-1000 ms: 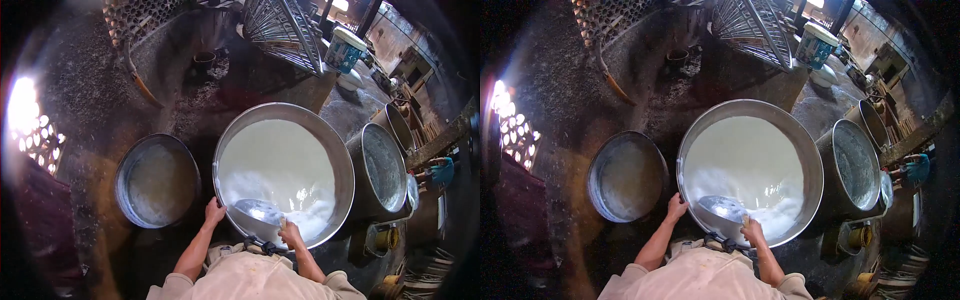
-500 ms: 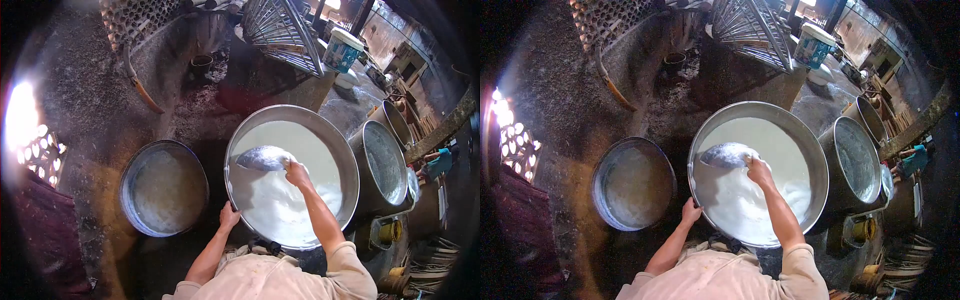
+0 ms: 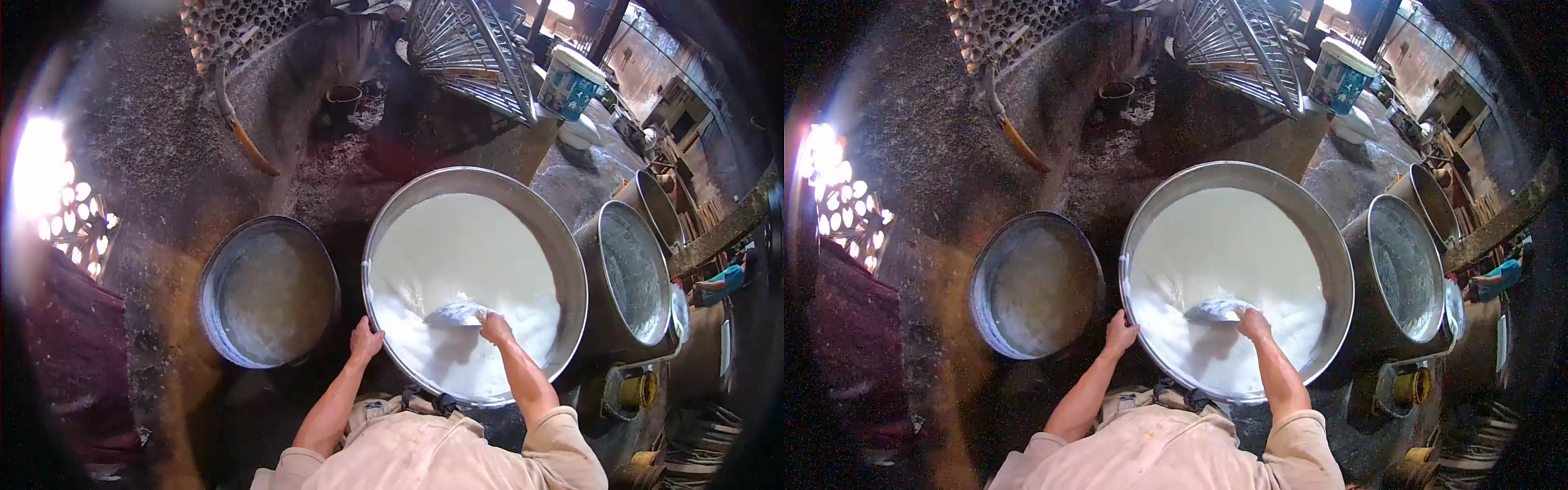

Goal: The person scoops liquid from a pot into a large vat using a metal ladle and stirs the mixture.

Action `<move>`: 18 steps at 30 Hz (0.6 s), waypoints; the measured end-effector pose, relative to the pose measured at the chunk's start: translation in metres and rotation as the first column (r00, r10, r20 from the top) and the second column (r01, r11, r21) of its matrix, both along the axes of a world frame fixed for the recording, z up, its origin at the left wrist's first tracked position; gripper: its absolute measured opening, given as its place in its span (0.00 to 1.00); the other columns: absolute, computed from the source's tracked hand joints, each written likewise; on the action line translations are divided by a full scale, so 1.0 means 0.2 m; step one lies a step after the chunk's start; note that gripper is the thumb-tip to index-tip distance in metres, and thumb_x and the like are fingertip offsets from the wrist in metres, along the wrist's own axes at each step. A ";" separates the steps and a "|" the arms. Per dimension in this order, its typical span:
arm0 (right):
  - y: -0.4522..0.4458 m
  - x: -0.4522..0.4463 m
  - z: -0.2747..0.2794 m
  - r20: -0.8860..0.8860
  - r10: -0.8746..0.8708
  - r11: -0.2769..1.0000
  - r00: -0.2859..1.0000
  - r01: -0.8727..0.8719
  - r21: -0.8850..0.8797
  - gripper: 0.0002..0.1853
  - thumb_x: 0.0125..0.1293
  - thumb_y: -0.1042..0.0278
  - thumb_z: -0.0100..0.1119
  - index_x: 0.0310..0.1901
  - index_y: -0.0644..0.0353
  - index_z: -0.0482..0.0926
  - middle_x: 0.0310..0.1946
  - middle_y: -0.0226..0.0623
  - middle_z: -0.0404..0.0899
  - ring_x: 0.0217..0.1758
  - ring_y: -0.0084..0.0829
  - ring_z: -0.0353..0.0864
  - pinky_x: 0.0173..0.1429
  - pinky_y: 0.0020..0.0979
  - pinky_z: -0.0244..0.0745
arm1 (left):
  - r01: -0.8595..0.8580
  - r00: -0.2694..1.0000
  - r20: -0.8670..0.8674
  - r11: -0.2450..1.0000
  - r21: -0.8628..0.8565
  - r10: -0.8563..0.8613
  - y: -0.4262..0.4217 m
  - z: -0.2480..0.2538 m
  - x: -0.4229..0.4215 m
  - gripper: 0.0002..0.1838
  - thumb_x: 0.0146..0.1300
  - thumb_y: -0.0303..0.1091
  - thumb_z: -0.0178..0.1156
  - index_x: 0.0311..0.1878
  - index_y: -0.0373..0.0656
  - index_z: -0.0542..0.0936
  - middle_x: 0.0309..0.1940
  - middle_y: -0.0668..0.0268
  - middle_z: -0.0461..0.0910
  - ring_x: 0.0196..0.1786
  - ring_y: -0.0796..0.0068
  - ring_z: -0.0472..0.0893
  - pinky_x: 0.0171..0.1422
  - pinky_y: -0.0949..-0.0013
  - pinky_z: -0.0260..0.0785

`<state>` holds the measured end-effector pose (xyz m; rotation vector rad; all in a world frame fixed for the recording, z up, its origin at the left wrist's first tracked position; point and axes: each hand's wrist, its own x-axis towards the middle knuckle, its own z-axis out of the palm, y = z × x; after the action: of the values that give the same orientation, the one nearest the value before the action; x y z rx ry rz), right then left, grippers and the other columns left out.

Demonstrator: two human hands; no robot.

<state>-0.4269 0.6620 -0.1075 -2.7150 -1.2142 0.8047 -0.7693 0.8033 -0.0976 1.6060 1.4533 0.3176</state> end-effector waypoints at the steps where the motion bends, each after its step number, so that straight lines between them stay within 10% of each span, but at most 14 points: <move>1: -0.07 0.02 -0.01 0.002 0.002 0.999 1.000 -0.002 -0.034 0.13 0.51 0.70 0.56 0.36 0.69 0.80 0.29 0.50 0.82 0.24 0.40 0.83 0.29 0.38 0.80 | -0.013 1.000 0.022 1.000 0.025 0.013 0.01 -0.01 0.00 0.22 0.48 0.36 0.66 0.46 0.39 0.73 0.44 0.47 0.80 0.51 0.44 0.77 0.55 0.52 0.68; 14: -0.91 0.31 0.52 0.082 0.012 1.000 0.997 -0.013 0.015 0.17 0.48 0.72 0.53 0.41 0.68 0.79 0.36 0.58 0.80 0.40 0.54 0.81 0.45 0.46 0.75 | -0.112 0.992 -0.054 0.991 0.078 0.117 -0.08 0.09 0.08 0.20 0.48 0.33 0.61 0.48 0.39 0.76 0.34 0.53 0.82 0.41 0.52 0.81 0.46 0.58 0.71; 18: -1.05 0.51 0.74 0.089 0.007 0.995 0.996 -0.016 0.102 0.14 0.47 0.73 0.58 0.38 0.66 0.80 0.22 0.49 0.80 0.20 0.37 0.81 0.25 0.37 0.76 | -0.173 0.982 -0.063 0.981 0.087 0.179 -0.10 0.00 0.08 0.27 0.51 0.34 0.58 0.58 0.43 0.73 0.43 0.48 0.81 0.50 0.49 0.79 0.53 0.57 0.70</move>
<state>-0.3244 0.4528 0.0405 -2.6891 -1.2527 0.6104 -0.7537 0.7829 -0.0975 1.5697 1.6606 0.4299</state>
